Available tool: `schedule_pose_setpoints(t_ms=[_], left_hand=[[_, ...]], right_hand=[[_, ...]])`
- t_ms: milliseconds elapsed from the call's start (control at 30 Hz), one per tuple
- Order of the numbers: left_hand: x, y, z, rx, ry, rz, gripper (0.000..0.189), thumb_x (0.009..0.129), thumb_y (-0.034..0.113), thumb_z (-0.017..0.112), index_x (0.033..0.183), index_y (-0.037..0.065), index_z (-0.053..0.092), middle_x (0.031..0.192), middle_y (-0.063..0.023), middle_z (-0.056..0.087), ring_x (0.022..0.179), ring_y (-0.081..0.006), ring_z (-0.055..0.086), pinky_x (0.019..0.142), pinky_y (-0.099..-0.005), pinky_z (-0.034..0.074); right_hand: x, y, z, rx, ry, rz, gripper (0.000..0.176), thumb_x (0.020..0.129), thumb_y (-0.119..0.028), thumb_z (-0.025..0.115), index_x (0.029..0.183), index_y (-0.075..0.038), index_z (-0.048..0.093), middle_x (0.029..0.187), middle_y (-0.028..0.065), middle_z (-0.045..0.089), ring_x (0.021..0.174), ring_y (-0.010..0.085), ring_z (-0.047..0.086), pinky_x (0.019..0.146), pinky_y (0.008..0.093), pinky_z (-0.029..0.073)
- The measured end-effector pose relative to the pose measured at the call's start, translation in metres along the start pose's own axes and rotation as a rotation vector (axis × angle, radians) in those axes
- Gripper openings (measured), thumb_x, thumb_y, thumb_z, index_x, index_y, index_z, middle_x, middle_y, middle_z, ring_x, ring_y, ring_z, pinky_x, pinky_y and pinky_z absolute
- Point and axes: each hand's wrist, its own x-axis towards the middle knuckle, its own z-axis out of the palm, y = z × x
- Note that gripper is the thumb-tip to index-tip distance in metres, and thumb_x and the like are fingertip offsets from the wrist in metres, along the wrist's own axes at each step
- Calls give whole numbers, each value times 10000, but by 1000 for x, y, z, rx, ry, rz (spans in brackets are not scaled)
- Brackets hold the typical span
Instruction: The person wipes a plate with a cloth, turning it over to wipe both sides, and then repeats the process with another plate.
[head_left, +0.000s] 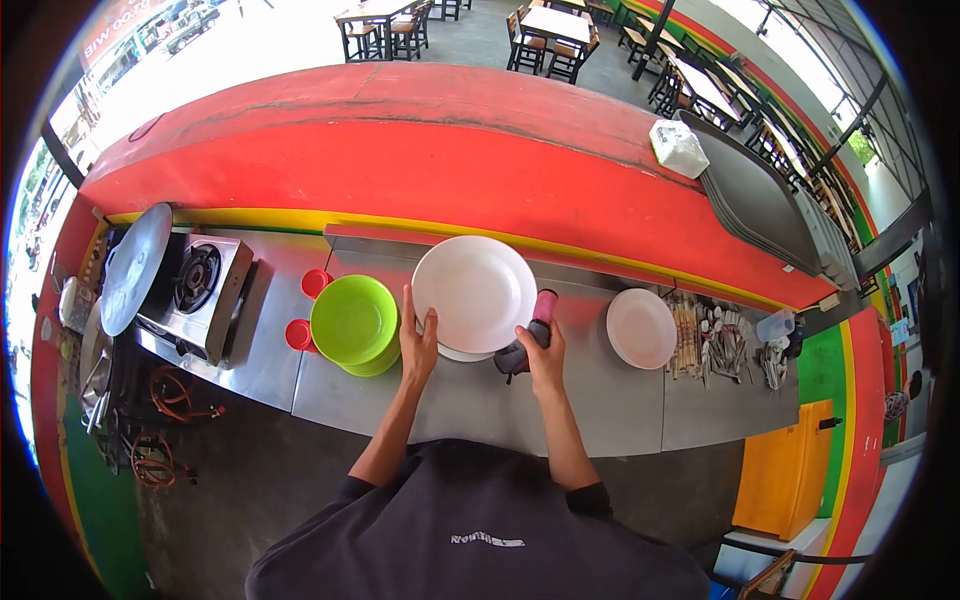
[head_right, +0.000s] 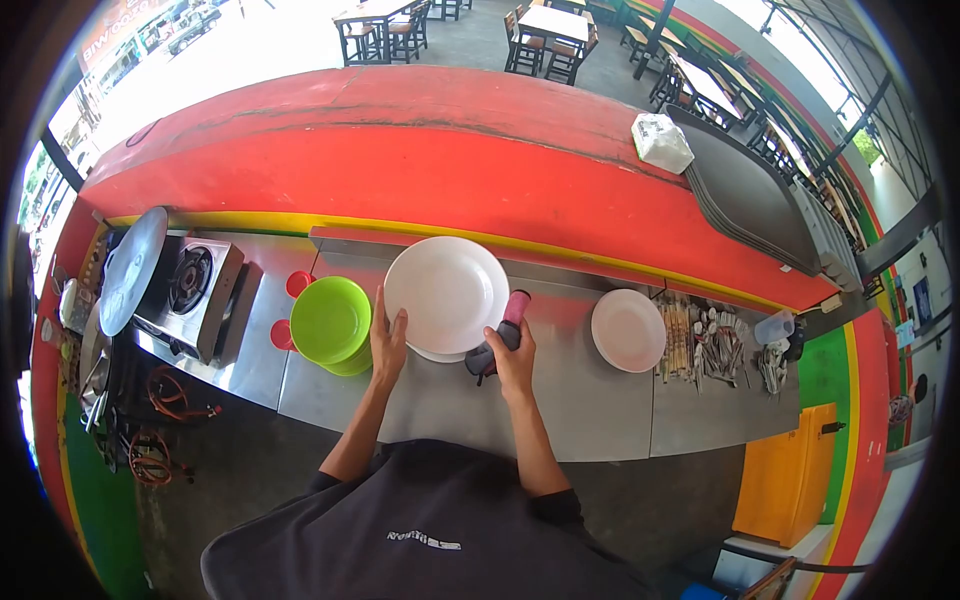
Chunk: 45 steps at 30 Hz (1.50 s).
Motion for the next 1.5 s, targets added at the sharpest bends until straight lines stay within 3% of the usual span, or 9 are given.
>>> schedule_pose_setpoints(t_ms=[233, 433, 667, 833, 933, 1033, 1133, 1300, 1500], left_hand=[[-5, 21, -3, 167, 8, 73, 609, 998, 125, 544, 1540, 13, 288, 1584, -246, 292, 1509, -363, 187, 1196, -428, 189], [-15, 43, 0, 115, 1, 75, 597, 1004, 145, 540, 1538, 27, 300, 1593, -237, 272, 1519, -400, 109, 1201, -463, 151], [-31, 83, 17, -109, 54, 113, 568, 1064, 178, 440, 1567, 41, 214, 1597, -172, 276, 1485, -279, 224, 1180, -384, 224], [-41, 100, 40, -178, 74, 62, 537, 1088, 227, 387, 1562, 39, 221, 1554, -167, 322, 1431, -233, 306, 1162, -358, 259], [-51, 110, 58, -191, 159, 13, 499, 1094, 276, 377, 1516, 18, 308, 1445, -158, 455, 1323, -213, 436, 1108, -348, 339], [-65, 93, 74, -290, 192, -106, 443, 1095, 311, 385, 1395, -10, 446, 1232, -115, 593, 1123, -164, 545, 983, -312, 430], [-83, 91, 89, -203, 238, -141, 409, 1093, 330, 400, 1253, -22, 533, 1045, -61, 630, 954, -116, 555, 858, -273, 457], [-111, 103, 114, -195, 202, -131, 403, 1091, 326, 409, 1209, -30, 555, 989, -44, 623, 901, -102, 533, 817, -262, 453], [-144, 109, 142, -158, 259, -138, 402, 1089, 330, 421, 1177, -28, 580, 952, -31, 624, 872, -88, 521, 790, -263, 453]], right_hand=[[-2, -5, -2, -6, 5, 10, 427, 833, -116, 757, 1205, 3, 584, 944, 28, 607, 841, 127, 601, 767, 293, 502], [-10, -13, -5, 49, 10, 12, 403, 843, -108, 748, 1195, 7, 589, 941, 27, 606, 837, 121, 596, 762, 287, 496], [-20, -14, -24, 75, -44, 50, 362, 857, -108, 738, 1172, -3, 596, 982, 40, 627, 887, 129, 614, 806, 289, 501], [-28, -28, -52, 96, -40, 9, 335, 864, -123, 746, 1139, 3, 604, 918, 28, 628, 813, 111, 609, 742, 272, 500], [-29, -36, -79, 101, -51, 21, 324, 870, -140, 748, 1122, 9, 609, 893, 20, 628, 795, 102, 604, 722, 266, 497], [-21, -41, -114, 47, -22, -20, 332, 878, -160, 745, 1127, 13, 611, 907, 23, 631, 810, 103, 608, 733, 266, 499], [-19, -55, -139, 13, 27, -65, 367, 883, -173, 743, 1159, 25, 603, 956, 37, 630, 834, 110, 609, 745, 268, 501], [-18, -55, -174, -26, 50, -128, 470, 882, -183, 747, 1245, 51, 561, 1076, 74, 612, 902, 143, 602, 816, 287, 496], [-22, -56, -205, -138, -59, -147, 372, 882, -154, 732, 1171, 30, 588, 977, 50, 613, 845, 125, 579, 781, 286, 486]])
